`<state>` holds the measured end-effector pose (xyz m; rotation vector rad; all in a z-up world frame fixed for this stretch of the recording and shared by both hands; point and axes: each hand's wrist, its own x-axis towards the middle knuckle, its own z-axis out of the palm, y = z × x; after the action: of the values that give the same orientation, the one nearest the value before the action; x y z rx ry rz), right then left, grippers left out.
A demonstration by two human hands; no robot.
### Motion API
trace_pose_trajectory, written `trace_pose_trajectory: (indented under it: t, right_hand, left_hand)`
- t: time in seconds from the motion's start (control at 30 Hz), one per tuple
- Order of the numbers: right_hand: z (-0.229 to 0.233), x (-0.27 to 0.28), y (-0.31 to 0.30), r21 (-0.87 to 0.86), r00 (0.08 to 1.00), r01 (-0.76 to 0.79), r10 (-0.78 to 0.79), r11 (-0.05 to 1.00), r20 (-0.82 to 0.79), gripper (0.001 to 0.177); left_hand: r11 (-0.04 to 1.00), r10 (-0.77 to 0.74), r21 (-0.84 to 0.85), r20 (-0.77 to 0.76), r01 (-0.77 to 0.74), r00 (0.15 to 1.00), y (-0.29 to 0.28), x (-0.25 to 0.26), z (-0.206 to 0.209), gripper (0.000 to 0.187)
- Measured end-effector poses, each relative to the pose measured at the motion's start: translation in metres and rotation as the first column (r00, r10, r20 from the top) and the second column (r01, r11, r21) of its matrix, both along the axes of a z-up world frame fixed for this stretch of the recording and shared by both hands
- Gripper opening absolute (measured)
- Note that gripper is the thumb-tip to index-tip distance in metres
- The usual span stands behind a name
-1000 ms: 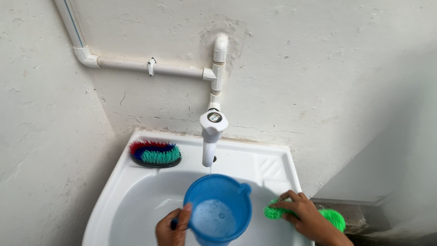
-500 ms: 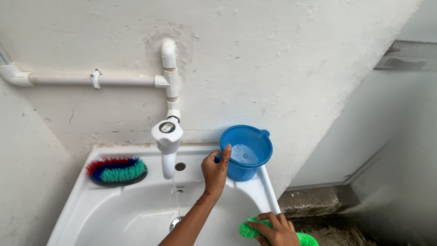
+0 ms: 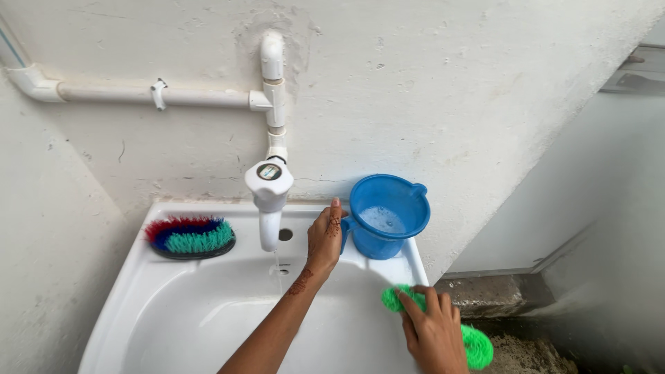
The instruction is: The person cleans a sink by scrubbing the basin with a green sponge and pouring water from a blue pitcher. They also use a brush and the sponge to clean the faucet and surrounding PVC pipes.
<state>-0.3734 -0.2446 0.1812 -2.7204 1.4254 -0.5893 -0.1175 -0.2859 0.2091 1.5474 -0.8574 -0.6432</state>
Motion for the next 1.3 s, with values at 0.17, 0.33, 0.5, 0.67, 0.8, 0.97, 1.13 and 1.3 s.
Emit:
trace_pose_trajectory:
  t: [0.17,0.33,0.5,0.67,0.8,0.97,1.13,1.3]
  right_hand:
    - [0.015,0.009,-0.03,0.051,0.99,-0.131,0.133,0.99,-0.05,0.04]
    - [-0.04,-0.048,-0.011,0.11,0.975,-0.223,0.223,0.969,0.009,0.044]
    - [-0.073,-0.066,0.008,0.228,0.993,-0.059,0.034,0.972,0.113,0.045]
    - [-0.013,0.006,-0.059,0.088,0.982,-0.041,0.024,0.995,0.186,0.035]
    - [0.008,0.009,-0.078,0.289,0.965,-0.162,0.09,0.943,0.247,0.031]
    - [-0.028,-0.059,0.004,0.377,0.964,-0.11,0.007,0.92,0.265,0.033]
    - [-0.079,-0.098,0.078,0.35,0.796,-0.109,-0.129,0.93,0.592,0.03]
    - [-0.064,-0.077,0.02,0.645,0.368,-0.173,-0.559,0.744,0.743,0.034]
  left_hand:
    - [0.997,-0.075,-0.008,0.207,0.078,0.975,0.052,0.004,0.003,0.066]
    - [0.956,-0.291,0.065,0.154,0.285,0.944,0.158,0.008,-0.004,0.043]
    - [0.928,-0.22,0.342,0.189,0.146,0.957,0.249,0.051,-0.045,0.031]
    - [0.824,-0.055,0.521,0.465,-0.223,0.883,0.293,0.079,-0.07,0.026]
    - [0.782,-0.096,0.581,0.467,-0.224,0.879,0.296,0.05,-0.064,0.026]
    - [0.8,-0.179,0.575,0.499,-0.169,0.848,0.287,0.033,-0.066,0.023]
    - [0.823,-0.161,0.542,0.509,-0.17,0.846,0.286,0.046,-0.115,0.022]
    - [0.914,-0.149,0.39,0.579,-0.111,0.801,0.279,0.087,-0.203,0.014]
